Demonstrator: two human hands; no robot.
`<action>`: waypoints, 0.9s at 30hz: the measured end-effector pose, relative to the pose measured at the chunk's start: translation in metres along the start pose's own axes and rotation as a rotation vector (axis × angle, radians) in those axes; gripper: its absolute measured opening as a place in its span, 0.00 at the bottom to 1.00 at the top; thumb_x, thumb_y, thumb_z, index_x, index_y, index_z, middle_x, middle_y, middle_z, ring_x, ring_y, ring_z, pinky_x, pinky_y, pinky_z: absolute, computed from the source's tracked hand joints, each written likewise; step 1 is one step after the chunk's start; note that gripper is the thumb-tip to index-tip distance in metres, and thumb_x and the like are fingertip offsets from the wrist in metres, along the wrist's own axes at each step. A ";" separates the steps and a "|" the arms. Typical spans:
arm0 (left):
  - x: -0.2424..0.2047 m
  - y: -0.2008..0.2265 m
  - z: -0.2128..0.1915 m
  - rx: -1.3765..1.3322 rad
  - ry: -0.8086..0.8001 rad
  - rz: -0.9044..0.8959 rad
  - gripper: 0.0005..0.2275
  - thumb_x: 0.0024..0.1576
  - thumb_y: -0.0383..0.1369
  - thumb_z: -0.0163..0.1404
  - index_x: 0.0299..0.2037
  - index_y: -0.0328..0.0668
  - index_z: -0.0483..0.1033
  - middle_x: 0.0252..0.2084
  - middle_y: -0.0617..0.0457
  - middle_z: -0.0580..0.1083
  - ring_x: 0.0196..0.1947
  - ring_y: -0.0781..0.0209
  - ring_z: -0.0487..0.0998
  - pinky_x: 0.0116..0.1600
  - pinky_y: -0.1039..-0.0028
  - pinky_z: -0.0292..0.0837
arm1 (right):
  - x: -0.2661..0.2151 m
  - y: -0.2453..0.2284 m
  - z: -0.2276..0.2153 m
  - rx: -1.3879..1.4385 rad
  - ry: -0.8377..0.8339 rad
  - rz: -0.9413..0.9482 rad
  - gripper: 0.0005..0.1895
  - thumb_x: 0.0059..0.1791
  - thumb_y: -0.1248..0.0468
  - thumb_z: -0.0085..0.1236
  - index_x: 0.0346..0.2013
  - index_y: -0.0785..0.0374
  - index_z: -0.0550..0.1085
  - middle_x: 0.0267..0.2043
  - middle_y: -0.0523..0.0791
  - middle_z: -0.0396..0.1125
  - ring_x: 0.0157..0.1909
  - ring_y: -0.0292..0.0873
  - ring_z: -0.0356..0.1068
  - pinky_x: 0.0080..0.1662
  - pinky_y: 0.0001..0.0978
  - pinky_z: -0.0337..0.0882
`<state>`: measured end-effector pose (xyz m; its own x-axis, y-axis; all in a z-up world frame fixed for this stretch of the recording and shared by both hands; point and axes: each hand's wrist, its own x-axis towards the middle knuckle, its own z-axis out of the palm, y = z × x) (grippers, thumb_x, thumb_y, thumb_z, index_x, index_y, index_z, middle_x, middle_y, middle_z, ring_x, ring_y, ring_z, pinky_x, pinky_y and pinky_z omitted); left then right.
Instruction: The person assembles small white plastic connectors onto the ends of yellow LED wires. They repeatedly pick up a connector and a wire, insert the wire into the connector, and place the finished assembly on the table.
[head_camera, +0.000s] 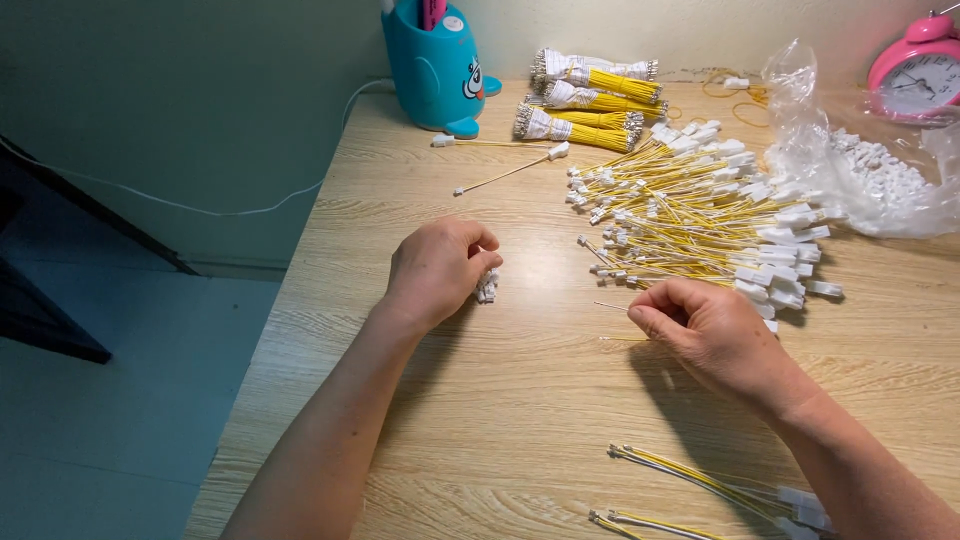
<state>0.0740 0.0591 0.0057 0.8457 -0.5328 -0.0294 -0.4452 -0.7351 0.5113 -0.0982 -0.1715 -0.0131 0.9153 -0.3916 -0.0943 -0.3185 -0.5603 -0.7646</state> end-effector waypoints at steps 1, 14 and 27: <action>0.002 0.001 0.003 0.000 0.001 0.001 0.07 0.54 0.39 0.54 0.41 0.60 0.80 0.36 0.59 0.77 0.45 0.57 0.78 0.50 0.64 0.73 | 0.001 0.002 0.001 0.000 0.001 -0.001 0.04 0.45 0.66 0.61 0.32 0.61 0.81 0.21 0.47 0.70 0.27 0.40 0.66 0.33 0.32 0.68; 0.006 0.003 0.024 0.084 -0.018 0.028 0.07 0.57 0.38 0.51 0.35 0.51 0.81 0.32 0.52 0.74 0.40 0.52 0.78 0.45 0.59 0.75 | 0.000 0.002 0.001 0.017 0.006 -0.017 0.04 0.45 0.66 0.61 0.31 0.60 0.82 0.20 0.46 0.70 0.27 0.39 0.66 0.33 0.30 0.68; -0.005 0.023 0.007 -0.029 -0.009 0.127 0.04 0.55 0.35 0.52 0.35 0.47 0.78 0.31 0.50 0.77 0.38 0.50 0.79 0.43 0.60 0.74 | -0.003 -0.006 -0.004 0.101 -0.010 -0.003 0.04 0.44 0.66 0.60 0.30 0.59 0.81 0.19 0.43 0.69 0.26 0.36 0.65 0.32 0.26 0.68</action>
<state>0.0574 0.0418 0.0120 0.7806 -0.6244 0.0295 -0.5395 -0.6492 0.5362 -0.0999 -0.1702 -0.0052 0.9189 -0.3821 -0.0978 -0.2895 -0.4850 -0.8252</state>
